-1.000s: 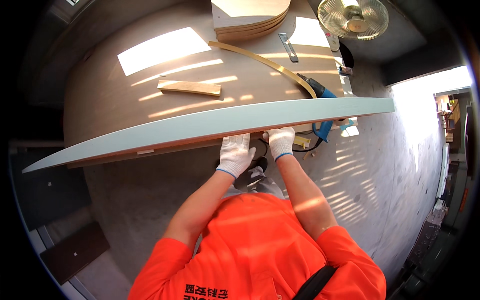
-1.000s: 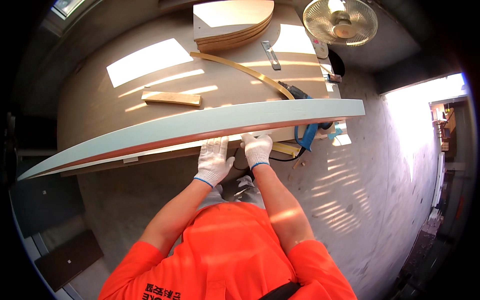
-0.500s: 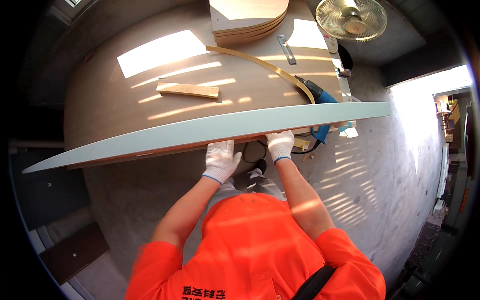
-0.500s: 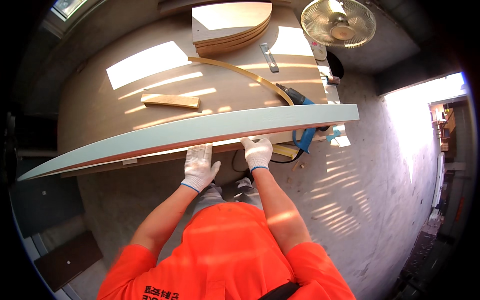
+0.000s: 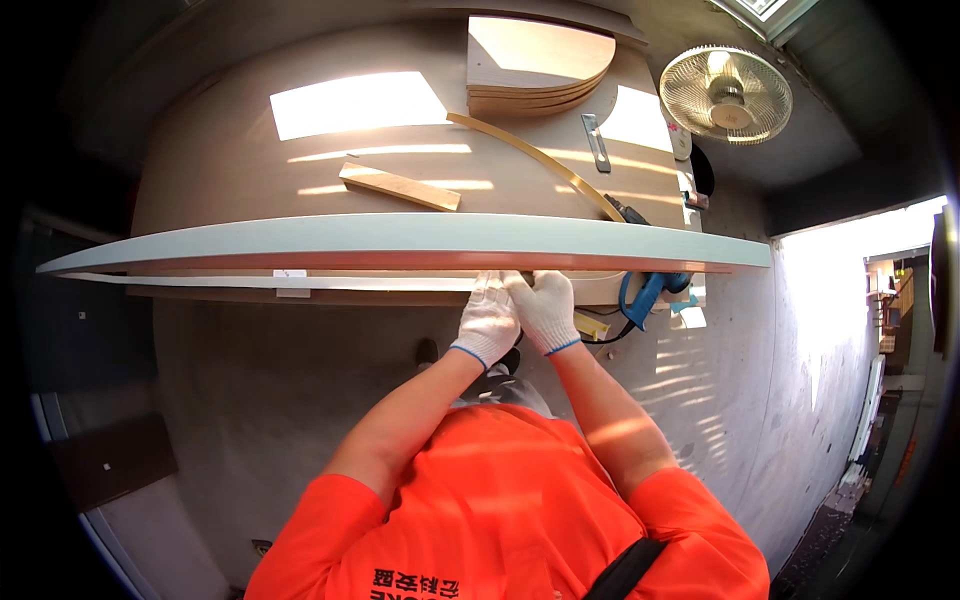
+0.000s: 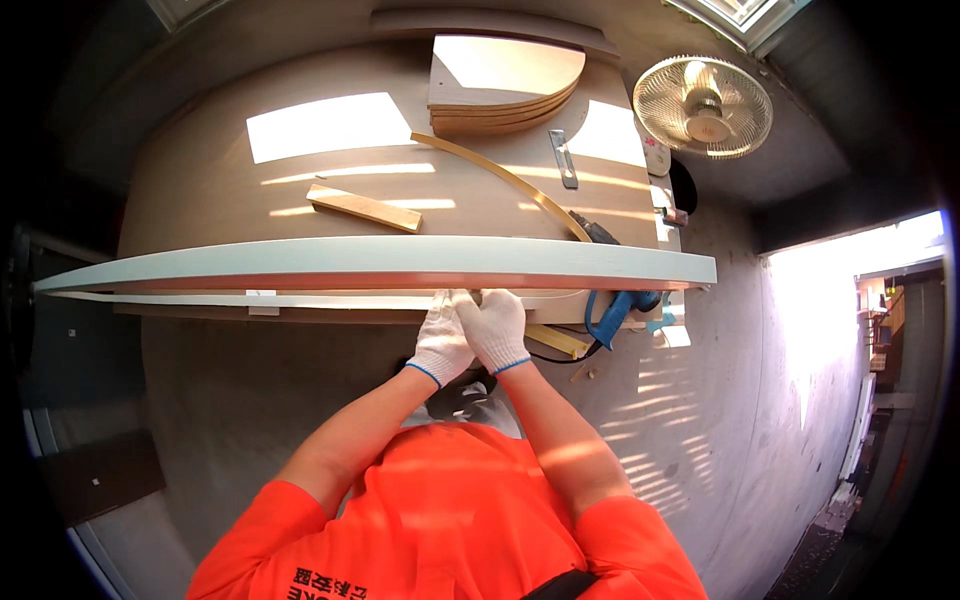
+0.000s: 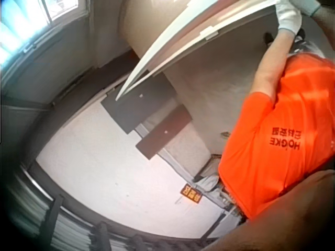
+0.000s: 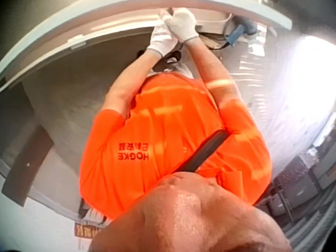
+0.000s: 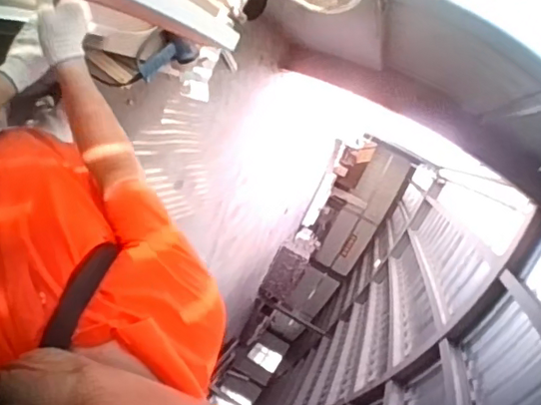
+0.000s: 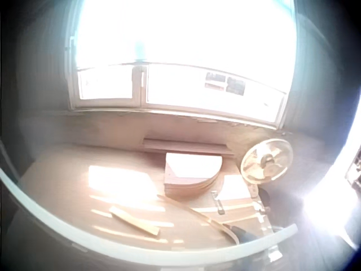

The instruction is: The person uses a heat gun to warm a long, curved piece of furniture while applying a thin strip of edge banding to its edge. They press the strip into place with their gloved hands, ensuring it adheres to the heated surface.

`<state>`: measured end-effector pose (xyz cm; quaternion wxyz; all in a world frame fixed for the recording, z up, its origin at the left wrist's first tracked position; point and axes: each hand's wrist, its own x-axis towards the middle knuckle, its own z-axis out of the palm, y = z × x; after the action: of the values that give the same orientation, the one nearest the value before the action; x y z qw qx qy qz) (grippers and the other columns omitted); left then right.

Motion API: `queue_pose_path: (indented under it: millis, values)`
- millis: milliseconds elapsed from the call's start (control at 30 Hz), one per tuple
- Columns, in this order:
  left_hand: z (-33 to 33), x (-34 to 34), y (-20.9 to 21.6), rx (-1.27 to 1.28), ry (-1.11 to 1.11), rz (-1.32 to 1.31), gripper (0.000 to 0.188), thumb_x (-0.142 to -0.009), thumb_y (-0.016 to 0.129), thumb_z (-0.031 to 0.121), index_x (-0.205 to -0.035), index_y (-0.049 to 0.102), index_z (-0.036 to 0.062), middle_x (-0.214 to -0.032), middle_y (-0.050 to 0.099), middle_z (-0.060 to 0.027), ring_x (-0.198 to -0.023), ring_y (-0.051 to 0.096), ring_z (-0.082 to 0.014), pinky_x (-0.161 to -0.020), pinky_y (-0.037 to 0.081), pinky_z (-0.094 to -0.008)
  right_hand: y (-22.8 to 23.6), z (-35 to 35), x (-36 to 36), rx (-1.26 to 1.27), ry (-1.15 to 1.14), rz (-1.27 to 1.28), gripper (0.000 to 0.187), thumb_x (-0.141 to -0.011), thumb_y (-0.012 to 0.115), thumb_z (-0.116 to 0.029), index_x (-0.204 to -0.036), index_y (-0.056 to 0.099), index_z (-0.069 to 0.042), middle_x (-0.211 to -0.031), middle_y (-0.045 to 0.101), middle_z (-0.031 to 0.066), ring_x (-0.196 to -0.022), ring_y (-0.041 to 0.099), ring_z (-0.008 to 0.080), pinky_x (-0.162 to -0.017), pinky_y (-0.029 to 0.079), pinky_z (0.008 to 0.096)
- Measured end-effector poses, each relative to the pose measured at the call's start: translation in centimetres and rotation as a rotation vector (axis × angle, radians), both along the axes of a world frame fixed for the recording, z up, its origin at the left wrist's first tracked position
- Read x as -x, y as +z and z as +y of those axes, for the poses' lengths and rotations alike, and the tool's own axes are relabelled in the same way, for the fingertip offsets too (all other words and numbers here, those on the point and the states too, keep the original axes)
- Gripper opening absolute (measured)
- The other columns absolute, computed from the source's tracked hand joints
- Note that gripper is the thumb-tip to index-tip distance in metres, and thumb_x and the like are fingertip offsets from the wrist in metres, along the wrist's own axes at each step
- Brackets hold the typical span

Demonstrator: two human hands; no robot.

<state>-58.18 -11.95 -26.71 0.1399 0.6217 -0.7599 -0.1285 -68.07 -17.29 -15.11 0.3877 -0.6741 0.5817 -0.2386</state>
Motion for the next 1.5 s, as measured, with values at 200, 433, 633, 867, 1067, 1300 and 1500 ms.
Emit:
queue_pose_path:
  millis: [200, 433, 633, 867, 1067, 1300, 1500]
  values:
    - [-0.5, -1.8, 1.7, -0.313, -0.010, 0.071, 0.060, -0.109, 0.036, 0.026, -0.163, 0.042, 0.0011, -0.173, 0.040, -0.0185, -0.162, 0.033, -0.0333, -0.135, 0.023, -0.0472, -1.7, -8.2, -13.8, 0.572, 0.394, 0.416, 0.050, -0.098, 0.066, -0.023, -0.145, 0.061, -0.005, -0.136, 0.069, 0.0204, -0.129, 0.066, 0.0385, -0.108, 0.053, 0.0445]
    - [1.9, -15.5, 6.0, -0.363, -0.110, 0.036, 0.074, -0.093, 0.076, 0.038, -0.155, 0.053, 0.0050, -0.163, 0.048, -0.0247, -0.153, 0.043, -0.0443, -0.123, 0.040, -0.0572, -4.2, -12.3, -18.7, 0.063, 0.372, 0.563, 0.048, -0.093, 0.074, -0.030, -0.133, 0.067, -0.004, -0.130, 0.073, 0.0219, -0.121, 0.070, 0.0421, -0.106, 0.054, 0.0506]
    - [5.7, -34.2, -0.1, 0.284, -0.154, -0.107, 0.047, -0.094, 0.069, 0.023, -0.132, 0.061, -0.0037, -0.139, 0.063, -0.0263, -0.138, 0.057, -0.0448, -0.120, 0.042, -0.0581, 3.7, 3.7, -16.5, -0.060, 0.039, -0.040, 0.049, -0.092, 0.073, -0.030, -0.130, 0.070, 0.001, -0.123, 0.073, 0.0303, -0.102, 0.074, 0.0426, -0.092, 0.060, 0.0449]
    - [3.3, -38.7, 0.7, -0.159, -0.312, -0.145, 0.037, -0.095, 0.077, 0.030, -0.122, 0.069, 0.0063, -0.112, 0.074, -0.0214, -0.105, 0.072, -0.0441, -0.092, 0.057, -0.0555, -7.3, 12.2, -26.1, 0.321, -0.013, 0.453, 0.049, -0.100, 0.066, -0.030, -0.146, 0.064, -0.013, -0.092, 0.068, 0.0196, -0.070, 0.073, 0.0327, -0.058, 0.061, 0.0472]
    - [3.1, -37.9, 2.8, -0.140, -0.301, -0.233, 0.045, -0.091, 0.080, 0.034, -0.124, 0.067, 0.0051, -0.115, 0.073, -0.0205, -0.107, 0.072, -0.0422, -0.088, 0.057, -0.0562, -8.0, 10.0, -17.5, 0.256, -0.181, 0.537, 0.049, -0.103, 0.064, -0.030, -0.149, 0.064, -0.015, -0.088, 0.068, 0.0223, -0.071, 0.072, 0.0395, -0.061, 0.060, 0.0518]
    - [3.6, -40.3, -4.6, 0.223, -0.359, -0.133, 0.026, -0.084, 0.074, 0.033, -0.096, 0.062, 0.0131, -0.092, 0.064, -0.0082, -0.091, 0.066, -0.0308, -0.082, 0.049, -0.0510, -13.0, 6.5, -5.7, 0.048, -0.387, 0.328, 0.024, -0.096, 0.070, -0.030, -0.098, 0.078, -0.007, -0.087, 0.073, 0.0239, -0.075, 0.074, 0.0422, -0.068, 0.062, 0.0517]
    - [3.2, -39.7, -3.0, -0.031, -0.334, -0.157, 0.035, -0.094, 0.072, 0.033, -0.118, 0.068, 0.0094, -0.106, 0.072, -0.0166, -0.100, 0.071, -0.0394, -0.090, 0.055, -0.0538, -15.6, 4.7, -0.7, 0.055, -0.538, 0.281, 0.035, -0.101, 0.065, -0.034, -0.119, 0.071, -0.004, -0.093, 0.073, 0.0266, -0.080, 0.073, 0.0468, -0.072, 0.061, 0.0547]
